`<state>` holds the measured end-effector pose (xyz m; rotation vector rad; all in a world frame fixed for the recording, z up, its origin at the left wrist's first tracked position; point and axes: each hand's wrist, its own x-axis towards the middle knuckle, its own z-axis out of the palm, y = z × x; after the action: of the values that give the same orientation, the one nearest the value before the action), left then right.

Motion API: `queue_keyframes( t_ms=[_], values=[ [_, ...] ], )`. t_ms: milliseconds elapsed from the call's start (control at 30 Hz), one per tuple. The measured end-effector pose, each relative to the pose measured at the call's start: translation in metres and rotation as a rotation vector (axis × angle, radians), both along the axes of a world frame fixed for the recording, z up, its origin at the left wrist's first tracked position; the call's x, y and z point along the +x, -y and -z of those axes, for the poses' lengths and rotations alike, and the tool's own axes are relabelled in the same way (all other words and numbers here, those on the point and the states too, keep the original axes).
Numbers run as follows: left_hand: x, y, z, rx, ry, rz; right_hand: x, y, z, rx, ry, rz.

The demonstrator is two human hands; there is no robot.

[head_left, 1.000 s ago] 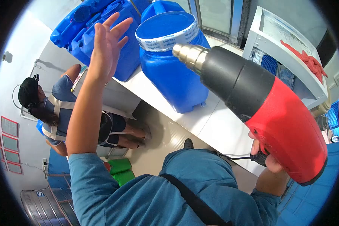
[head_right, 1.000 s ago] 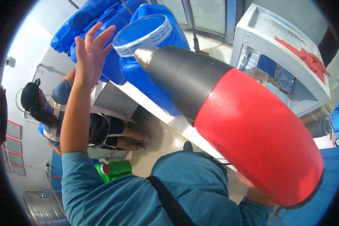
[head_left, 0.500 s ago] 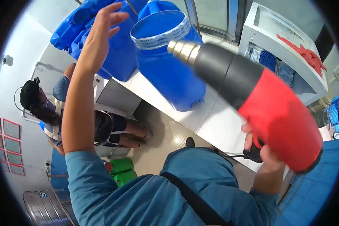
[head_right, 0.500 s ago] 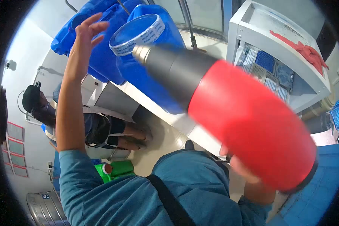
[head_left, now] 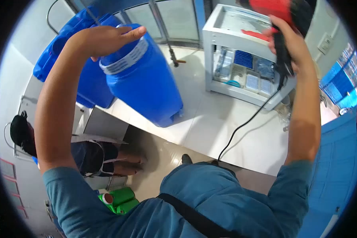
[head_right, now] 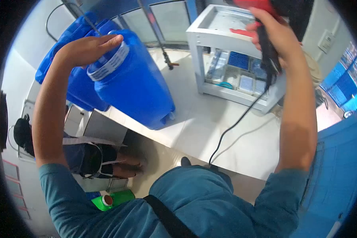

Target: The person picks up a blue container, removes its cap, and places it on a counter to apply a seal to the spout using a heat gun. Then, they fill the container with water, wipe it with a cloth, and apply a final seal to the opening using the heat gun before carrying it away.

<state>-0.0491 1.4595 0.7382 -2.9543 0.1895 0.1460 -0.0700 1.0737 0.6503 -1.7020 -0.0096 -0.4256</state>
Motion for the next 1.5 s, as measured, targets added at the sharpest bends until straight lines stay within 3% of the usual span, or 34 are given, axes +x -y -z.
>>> queue_keyframes(
  t_ms=[33, 100, 167, 233, 300, 333, 367, 400, 433, 500, 533, 567, 633, 667, 733, 767, 833, 867, 900, 933, 967, 1000, 1033, 1067, 1133, 1167, 1233, 1267, 1300, 1367, 1400, 1433, 1500],
  values=[
    [-0.005, 0.014, -0.003, 0.008, -0.131, -0.101, 0.017, 0.003, -0.003, -0.071, -0.008, 0.049],
    [0.003, 0.016, 0.005, 0.014, -0.079, -0.096, 0.065, 0.029, -0.011, -0.337, -0.181, -0.104],
    [0.015, -0.001, 0.006, -0.29, -0.166, 0.293, 0.032, -0.017, -0.039, -0.321, -0.355, 0.044],
    [0.015, -0.004, 0.018, -0.529, -0.197, 0.427, 0.023, -0.052, -0.058, -0.275, -0.417, 0.21],
    [0.012, 0.001, 0.016, -1.015, -0.642, 0.494, 0.128, -0.012, -0.006, -1.138, -0.234, 0.357],
    [0.013, 0.002, 0.011, -1.008, -0.64, 0.508, 0.135, -0.009, 0.0, -1.066, -0.217, 0.355],
    [0.011, 0.0, 0.007, -0.971, -0.446, 0.467, 0.141, -0.007, 0.006, -0.994, -0.202, 0.344],
    [0.009, -0.001, 0.005, -0.933, -0.254, 0.416, 0.146, -0.001, 0.011, -0.691, -0.161, 0.179],
    [0.007, 0.0, 0.004, -0.933, -0.251, 0.412, 0.147, 0.013, 0.005, -0.691, -0.159, 0.175],
    [0.004, 0.007, 0.004, 0.143, 0.169, -0.005, 0.142, 0.049, -0.015, -0.963, -0.186, -0.019],
    [-0.003, 0.02, 0.004, 0.29, 0.083, -0.176, 0.126, 0.064, -0.018, -1.064, -0.309, 0.032],
    [-0.008, 0.025, 0.003, 0.289, 0.079, -0.182, 0.106, 0.079, -0.015, -1.163, -0.436, 0.086],
    [-0.015, 0.032, 0.0, 0.006, -0.133, -0.234, 0.084, 0.104, -0.004, -1.486, -0.393, 0.04],
    [-0.013, 0.026, 0.001, 0.004, -0.131, -0.237, 0.082, 0.112, 0.0, -1.489, -0.389, 0.039],
    [-0.002, 0.003, 0.01, -0.326, -0.191, 0.221, 0.085, 0.117, 0.008, -1.23, -0.241, -0.03],
    [0.007, -0.003, 0.021, -0.328, -0.186, 0.197, 0.085, 0.118, 0.007, -1.233, -0.226, -0.051],
    [0.03, -0.016, 0.032, -0.688, -0.243, 0.429, 0.088, 0.121, -0.005, -1.294, 0.004, 0.217],
    [0.033, -0.016, 0.029, -0.686, -0.228, 0.404, 0.091, 0.131, -0.008, -1.223, 0.121, 0.314],
    [0.038, -0.011, 0.028, -0.904, -0.452, 0.483, 0.092, 0.137, -0.012, -1.145, 0.23, 0.413],
    [0.041, -0.005, 0.028, -1.122, -0.678, 0.567, 0.078, 0.131, -0.025, -1.185, 0.026, 0.181],
    [0.039, 0.002, 0.018, -1.228, -0.72, 0.625, 0.063, 0.125, -0.031, -1.213, -0.183, -0.053],
    [0.032, 0.007, 0.008, -1.105, -0.494, 0.521, 0.057, 0.121, -0.026, -1.212, -0.179, -0.065],
    [0.026, 0.011, 0.004, -0.973, -0.279, 0.416, 0.053, 0.121, -0.019, -1.306, -0.074, 0.091],
    [0.024, 0.009, 0.007, -0.977, -0.281, 0.403, 0.051, 0.121, -0.013, -1.394, 0.033, 0.247],
    [0.02, 0.004, 0.016, 0.238, 0.141, -0.067, 0.054, 0.121, -0.008, -1.36, 0.184, 0.295],
    [0.013, 0.005, 0.014, 0.237, 0.13, -0.073, 0.049, 0.111, -0.011, -1.315, 0.334, 0.358],
    [-0.001, 0.008, 0.006, 0.055, -0.151, -0.014, 0.027, 0.065, -0.015, -1.092, 0.495, 0.249],
    [-0.001, -0.013, 0.008, 0.004, -0.105, 0.357, 0.019, 0.036, -0.014, -1.035, 0.582, 0.186],
    [0.009, -0.023, 0.016, 0.005, -0.109, 0.356, 0.011, 0.007, -0.014, -0.977, 0.669, 0.128],
    [0.035, -0.037, 0.029, -0.212, -0.206, 0.907, -0.003, -0.051, -0.011, -0.884, 0.624, -0.065],
    [0.033, -0.032, 0.019, -0.512, -0.477, 0.789, 0.001, -0.074, -0.004, -0.847, 0.686, -0.123],
    [0.03, -0.029, 0.019, -0.511, -0.478, 0.792, 0.008, -0.096, 0.006, -0.809, 0.749, -0.183],
    [0.01, -0.025, 0.027, -1.095, -0.498, 0.695, 0.028, -0.134, 0.017, -0.735, 0.659, -0.32]
  ],
)
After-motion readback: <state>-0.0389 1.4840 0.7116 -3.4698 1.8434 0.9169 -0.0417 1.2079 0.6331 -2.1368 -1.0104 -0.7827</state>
